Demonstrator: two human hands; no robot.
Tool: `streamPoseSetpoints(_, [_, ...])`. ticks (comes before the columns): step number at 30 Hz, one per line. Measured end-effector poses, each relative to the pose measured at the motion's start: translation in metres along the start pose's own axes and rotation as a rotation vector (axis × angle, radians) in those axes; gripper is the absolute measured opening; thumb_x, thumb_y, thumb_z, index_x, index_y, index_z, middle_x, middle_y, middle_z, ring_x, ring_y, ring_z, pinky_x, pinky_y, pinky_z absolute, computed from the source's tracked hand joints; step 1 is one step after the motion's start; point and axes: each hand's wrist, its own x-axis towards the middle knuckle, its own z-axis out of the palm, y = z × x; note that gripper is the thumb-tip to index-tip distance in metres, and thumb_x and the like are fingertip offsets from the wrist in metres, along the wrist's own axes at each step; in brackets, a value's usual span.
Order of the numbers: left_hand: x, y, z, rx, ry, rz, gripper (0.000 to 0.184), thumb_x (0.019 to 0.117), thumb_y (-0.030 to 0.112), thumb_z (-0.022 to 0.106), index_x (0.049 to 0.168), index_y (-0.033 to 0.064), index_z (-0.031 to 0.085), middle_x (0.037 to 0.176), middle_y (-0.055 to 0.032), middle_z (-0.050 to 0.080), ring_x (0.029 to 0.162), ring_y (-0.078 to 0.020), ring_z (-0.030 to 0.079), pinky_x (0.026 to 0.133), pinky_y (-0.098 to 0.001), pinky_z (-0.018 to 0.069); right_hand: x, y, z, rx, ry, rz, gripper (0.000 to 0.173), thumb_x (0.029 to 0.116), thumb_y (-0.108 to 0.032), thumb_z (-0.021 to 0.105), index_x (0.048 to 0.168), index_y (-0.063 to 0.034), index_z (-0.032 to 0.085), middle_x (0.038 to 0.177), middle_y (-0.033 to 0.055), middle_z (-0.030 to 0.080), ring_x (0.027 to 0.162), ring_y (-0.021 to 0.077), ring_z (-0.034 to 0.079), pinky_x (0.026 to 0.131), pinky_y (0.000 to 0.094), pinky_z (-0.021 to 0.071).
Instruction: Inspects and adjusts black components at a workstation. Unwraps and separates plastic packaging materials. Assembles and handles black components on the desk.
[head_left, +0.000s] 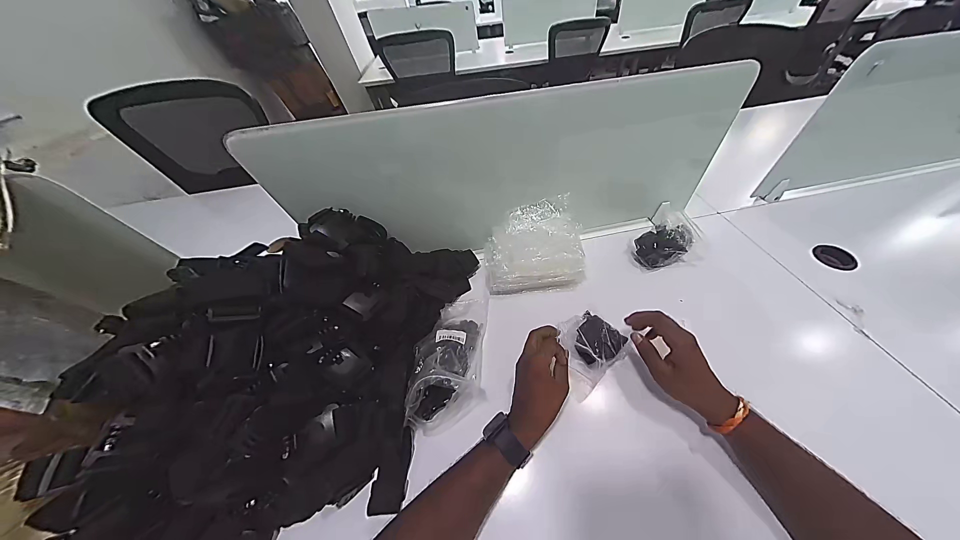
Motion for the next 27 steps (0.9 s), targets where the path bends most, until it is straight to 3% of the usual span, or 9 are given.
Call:
streamPoseSetpoints(2, [0.000,0.000,0.002,-0.022,-0.016,0.019,0.012,0.0919,-0.001,0.059,0.087,-0.0025,0.071,0.127,-0.0224,0.064,0.114,-0.0217,0.066,0.097,-0.0315,0.0553,0.002,0.009,-0.002,-0.085,-0.062,0.173,0.044,0.1046,-0.031,0.049,0.140,-0.0058,0.058,0.135,0.0158,0.061,0.120,0.0228,0.062,0.099,0.0376,0.0526])
streamPoseSetpoints(4, [0.000,0.000,0.002,-0.022,-0.101,-0.043,0.024,0.0934,0.009,0.067,0.114,-0.0031,0.072,0.135,-0.0218,0.061,0.121,-0.0236,0.063,0.103,-0.0337,0.0530,0.001,0.013,0.002,-0.101,-0.188,0.251,0.050,0.1044,-0.038,0.050,0.144,-0.0086,0.055,0.140,0.0136,0.059,0.130,0.0260,0.055,0.111,0.0470,0.0437])
streamPoseSetpoints(5, [0.001,-0.001,0.002,-0.016,-0.153,-0.081,0.039,0.0911,0.013,0.072,0.126,-0.0033,0.066,0.140,-0.0218,0.057,0.127,-0.0247,0.060,0.107,-0.0347,0.0505,0.000,0.013,0.006,-0.089,-0.229,0.242,0.047,0.1042,-0.039,0.050,0.141,-0.0098,0.058,0.136,0.0118,0.061,0.129,0.0255,0.055,0.111,0.0491,0.0418])
streamPoseSetpoints(7, [0.002,-0.002,0.003,-0.025,-0.235,-0.122,0.062,0.0826,0.019,0.080,0.137,-0.0023,0.059,0.148,-0.0217,0.051,0.136,-0.0277,0.052,0.114,-0.0385,0.0447,0.000,0.009,0.010,0.001,-0.271,0.221,0.040,0.1028,-0.035,0.057,0.133,-0.0099,0.064,0.123,0.0084,0.066,0.112,0.0175,0.062,0.101,0.0388,0.0502])
streamPoseSetpoints(10, [0.000,-0.002,0.003,-0.045,-0.281,-0.129,0.071,0.0764,0.030,0.087,0.135,0.0007,0.062,0.155,-0.0198,0.043,0.138,-0.0278,0.049,0.114,-0.0387,0.0435,-0.002,0.003,0.016,0.156,-0.258,0.217,0.031,0.0991,-0.028,0.064,0.121,-0.0056,0.067,0.103,0.0050,0.069,0.086,0.0094,0.064,0.080,0.0273,0.0542])
streamPoseSetpoints(14, [-0.001,0.001,0.002,0.028,-0.238,-0.118,0.051,0.0780,0.020,0.083,0.123,0.0003,0.070,0.154,-0.0204,0.047,0.136,-0.0264,0.053,0.113,-0.0366,0.0461,-0.004,-0.006,0.015,0.285,-0.244,0.293,0.018,0.0931,-0.022,0.072,0.100,-0.0063,0.068,0.083,-0.0002,0.065,0.069,0.0063,0.059,0.063,0.0232,0.0497])
streamPoseSetpoints(19, [0.000,-0.002,0.000,-0.015,-0.182,-0.096,0.038,0.0776,0.015,0.082,0.111,-0.0009,0.074,0.147,-0.0188,0.055,0.132,-0.0271,0.057,0.110,-0.0390,0.0476,0.001,0.004,0.004,0.302,-0.227,0.278,0.008,0.0925,-0.013,0.068,0.089,-0.0062,0.065,0.074,-0.0028,0.062,0.063,0.0032,0.057,0.059,0.0213,0.0483])
streamPoseSetpoints(23, [0.005,-0.004,-0.001,-0.201,-0.095,0.000,0.027,0.0870,0.017,0.078,0.104,-0.0037,0.073,0.139,-0.0224,0.057,0.125,-0.0236,0.060,0.105,-0.0352,0.0520,0.009,0.019,-0.018,0.076,-0.091,0.242,0.008,0.0969,-0.011,0.062,0.094,-0.0029,0.062,0.079,0.0025,0.060,0.068,0.0083,0.057,0.064,0.0262,0.0490])
streamPoseSetpoints(27, [0.006,-0.005,0.000,-0.489,-0.050,-0.092,0.021,0.0982,0.007,0.064,0.114,-0.0065,0.067,0.105,-0.0122,0.072,0.090,-0.0146,0.071,0.082,-0.0318,0.0618,0.014,0.035,-0.041,-0.138,0.043,0.289,0.012,0.0989,-0.012,0.063,0.097,-0.0006,0.061,0.079,0.0069,0.059,0.069,0.0134,0.057,0.065,0.0315,0.0486])
